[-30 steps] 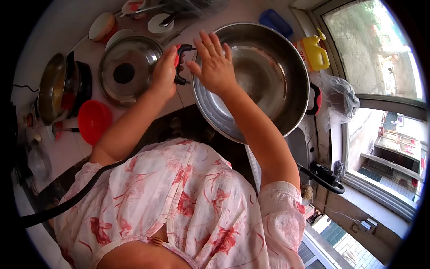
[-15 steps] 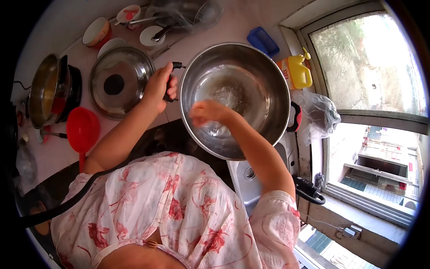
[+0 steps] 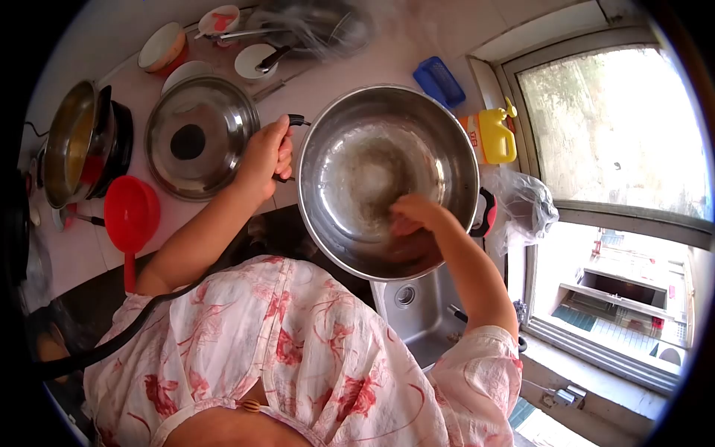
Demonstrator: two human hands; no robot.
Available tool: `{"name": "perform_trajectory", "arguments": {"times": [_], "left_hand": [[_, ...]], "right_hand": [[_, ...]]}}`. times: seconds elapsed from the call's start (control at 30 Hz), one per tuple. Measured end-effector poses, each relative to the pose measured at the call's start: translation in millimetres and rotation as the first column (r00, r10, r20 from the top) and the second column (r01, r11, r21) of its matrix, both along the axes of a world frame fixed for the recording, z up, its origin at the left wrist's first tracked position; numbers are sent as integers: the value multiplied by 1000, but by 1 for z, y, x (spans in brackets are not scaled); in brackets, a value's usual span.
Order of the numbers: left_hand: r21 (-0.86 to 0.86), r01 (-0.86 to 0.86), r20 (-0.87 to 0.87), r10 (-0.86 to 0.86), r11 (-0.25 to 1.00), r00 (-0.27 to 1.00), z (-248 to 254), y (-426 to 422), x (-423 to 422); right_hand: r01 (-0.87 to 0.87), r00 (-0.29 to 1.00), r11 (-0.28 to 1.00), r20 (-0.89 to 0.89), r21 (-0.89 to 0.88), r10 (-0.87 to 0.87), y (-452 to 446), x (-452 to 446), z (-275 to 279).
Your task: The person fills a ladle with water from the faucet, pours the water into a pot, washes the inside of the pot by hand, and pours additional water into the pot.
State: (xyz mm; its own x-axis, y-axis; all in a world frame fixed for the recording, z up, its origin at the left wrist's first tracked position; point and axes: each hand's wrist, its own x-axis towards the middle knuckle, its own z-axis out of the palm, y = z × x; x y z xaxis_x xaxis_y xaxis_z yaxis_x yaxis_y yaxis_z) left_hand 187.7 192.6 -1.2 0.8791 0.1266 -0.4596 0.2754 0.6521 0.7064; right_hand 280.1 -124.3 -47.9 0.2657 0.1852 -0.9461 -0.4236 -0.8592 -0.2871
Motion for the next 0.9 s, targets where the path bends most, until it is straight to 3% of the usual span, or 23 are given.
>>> {"name": "perform_trajectory", "arguments": {"times": [0.03,0.07,0.1,0.17,0.2,0.23,0.3,0.33,0.37,0.4,0.43,0.47,0.57,0.6,0.63,0.67,0.7,0.73,0.77,0.83,0.87,0.9], "left_hand": [[6,-28,-7,28,1000,1000,1,-1,1],[4,-25,-2,26,1000,1000,1,-2,2],[2,-32,7,32,999,999,2,-4,3],[1,-43,14,43,999,999,1,-4,4],[21,-30,2,30,999,1000,0,-3,4],[42,-15,-12,15,999,1000,0,-3,4],[62,-5,-12,5,998,1000,1,-2,2],[77,4,-7,-3,997,1000,2,-1,1],[73,0,-6,0,997,1000,2,0,1],[54,9,-7,-9,998,1000,2,0,2],[35,18,-6,-17,999,1000,2,0,2],[26,14,-5,-14,1000,1000,2,1,3],[1,45,40,-45,999,998,1,1,3],[20,45,23,-45,999,999,2,1,2],[46,51,4,-51,998,999,2,1,2],[54,62,-1,-62,997,998,1,2,2],[58,67,23,-68,996,997,0,1,3],[62,64,49,-67,996,997,0,1,4],[68,59,50,-62,996,997,0,0,6],[94,59,15,-61,994,998,-1,-1,6],[99,69,12,-70,993,997,-1,-1,6],[111,52,-2,-52,993,999,-1,0,5]], "right_hand": [[-28,995,990,-91,137,41,25,-17,7],[-242,965,933,-37,268,261,48,-24,-5],[-436,894,770,123,465,432,74,-26,-12],[-708,694,570,560,416,453,139,-26,6],[-831,466,548,662,99,587,170,-19,33],[-848,215,477,672,-231,708,191,-7,50],[-753,201,607,790,-254,579,185,47,37],[-534,454,845,834,-26,312,165,73,38],[-388,444,920,885,47,142,136,102,27],[-331,276,927,921,-175,273,98,117,37],[-380,0,807,872,-453,489,37,153,-1],[-370,-55,770,839,-520,541,1,153,-5],[-308,168,916,933,-258,319,-49,97,4],[40,565,998,825,-43,13,-24,79,31],[505,647,863,654,18,-392,5,61,61],[453,627,892,710,0,-319,17,69,64],[151,508,978,860,-142,46,24,83,64],[-91,183,911,892,-403,413,40,95,67],[-193,-6,840,857,-507,516,68,101,70],[-424,19,740,812,-522,584,125,106,54],[-541,186,772,848,-333,496,158,76,71],[-681,84,564,715,-467,694,183,52,80]]}}
